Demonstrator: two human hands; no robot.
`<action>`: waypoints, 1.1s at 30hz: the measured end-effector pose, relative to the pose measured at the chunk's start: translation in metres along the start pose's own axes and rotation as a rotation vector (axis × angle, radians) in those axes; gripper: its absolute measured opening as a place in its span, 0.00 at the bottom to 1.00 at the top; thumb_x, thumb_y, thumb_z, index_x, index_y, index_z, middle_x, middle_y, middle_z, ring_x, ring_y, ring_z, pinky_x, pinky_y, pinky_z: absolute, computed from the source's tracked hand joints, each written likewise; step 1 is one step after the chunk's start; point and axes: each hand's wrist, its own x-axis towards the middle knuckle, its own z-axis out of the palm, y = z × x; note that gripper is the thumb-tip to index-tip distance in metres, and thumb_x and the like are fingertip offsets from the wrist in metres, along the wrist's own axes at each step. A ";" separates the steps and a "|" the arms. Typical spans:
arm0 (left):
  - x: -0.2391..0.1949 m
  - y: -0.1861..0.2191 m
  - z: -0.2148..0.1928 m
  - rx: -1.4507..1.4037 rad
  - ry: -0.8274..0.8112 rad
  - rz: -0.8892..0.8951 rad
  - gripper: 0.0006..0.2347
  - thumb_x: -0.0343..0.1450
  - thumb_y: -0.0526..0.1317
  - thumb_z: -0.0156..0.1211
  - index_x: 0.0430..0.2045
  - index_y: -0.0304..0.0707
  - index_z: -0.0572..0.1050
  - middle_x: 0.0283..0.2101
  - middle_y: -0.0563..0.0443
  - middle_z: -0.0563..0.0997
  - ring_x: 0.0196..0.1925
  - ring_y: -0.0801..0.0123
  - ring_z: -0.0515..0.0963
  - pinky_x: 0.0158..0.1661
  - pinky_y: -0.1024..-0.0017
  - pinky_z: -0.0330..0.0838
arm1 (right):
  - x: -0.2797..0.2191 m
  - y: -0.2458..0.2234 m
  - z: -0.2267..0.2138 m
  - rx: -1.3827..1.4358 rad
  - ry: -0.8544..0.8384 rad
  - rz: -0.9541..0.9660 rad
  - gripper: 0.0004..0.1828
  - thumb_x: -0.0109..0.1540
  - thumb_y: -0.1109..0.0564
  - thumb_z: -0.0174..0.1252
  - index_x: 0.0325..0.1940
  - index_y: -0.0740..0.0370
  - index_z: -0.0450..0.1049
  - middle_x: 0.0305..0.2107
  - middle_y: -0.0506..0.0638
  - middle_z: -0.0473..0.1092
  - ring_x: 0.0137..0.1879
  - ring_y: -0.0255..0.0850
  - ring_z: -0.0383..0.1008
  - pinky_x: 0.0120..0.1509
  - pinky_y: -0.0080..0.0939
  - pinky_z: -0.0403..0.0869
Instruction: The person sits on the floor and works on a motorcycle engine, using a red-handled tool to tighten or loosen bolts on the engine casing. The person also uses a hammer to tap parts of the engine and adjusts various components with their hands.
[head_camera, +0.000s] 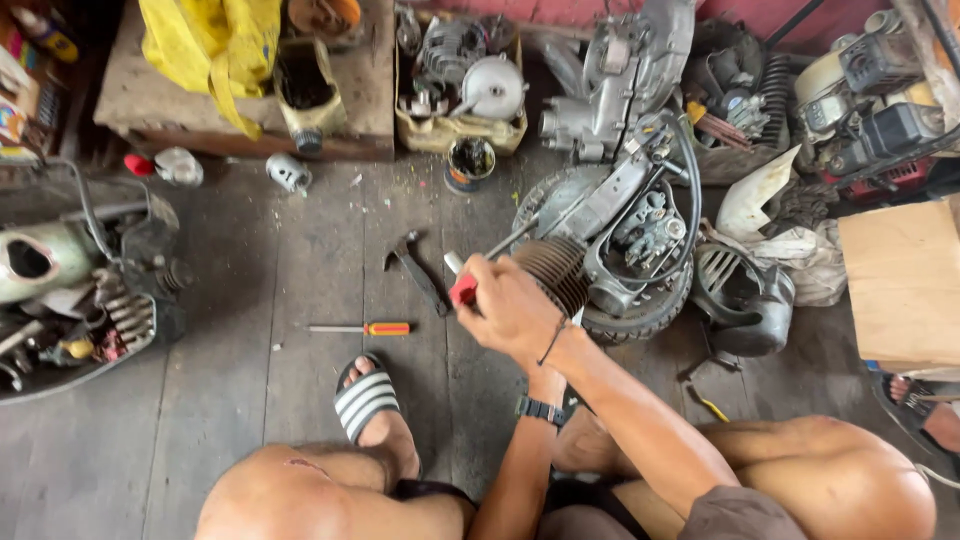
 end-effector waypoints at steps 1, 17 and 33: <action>-0.005 -0.003 -0.005 -0.006 0.015 -0.011 0.22 0.80 0.43 0.47 0.71 0.47 0.53 0.70 0.41 0.61 0.70 0.48 0.65 0.69 0.50 0.61 | -0.002 0.000 0.000 -0.082 0.074 -0.019 0.14 0.60 0.52 0.60 0.41 0.56 0.62 0.19 0.56 0.75 0.32 0.52 0.79 0.53 0.44 0.71; -0.074 0.014 -0.034 0.044 0.320 -0.223 0.23 0.80 0.47 0.49 0.70 0.46 0.52 0.71 0.42 0.57 0.72 0.55 0.64 0.70 0.55 0.61 | 0.028 0.010 -0.027 0.006 -0.150 -0.009 0.18 0.62 0.52 0.62 0.47 0.58 0.60 0.26 0.64 0.76 0.33 0.63 0.78 0.43 0.59 0.74; -0.084 0.039 -0.020 0.082 0.281 -0.242 0.25 0.81 0.45 0.45 0.71 0.37 0.47 0.71 0.26 0.52 0.73 0.37 0.57 0.69 0.39 0.58 | 0.002 0.014 -0.030 0.141 0.010 0.056 0.17 0.60 0.59 0.65 0.44 0.63 0.63 0.40 0.54 0.80 0.25 0.48 0.75 0.29 0.44 0.70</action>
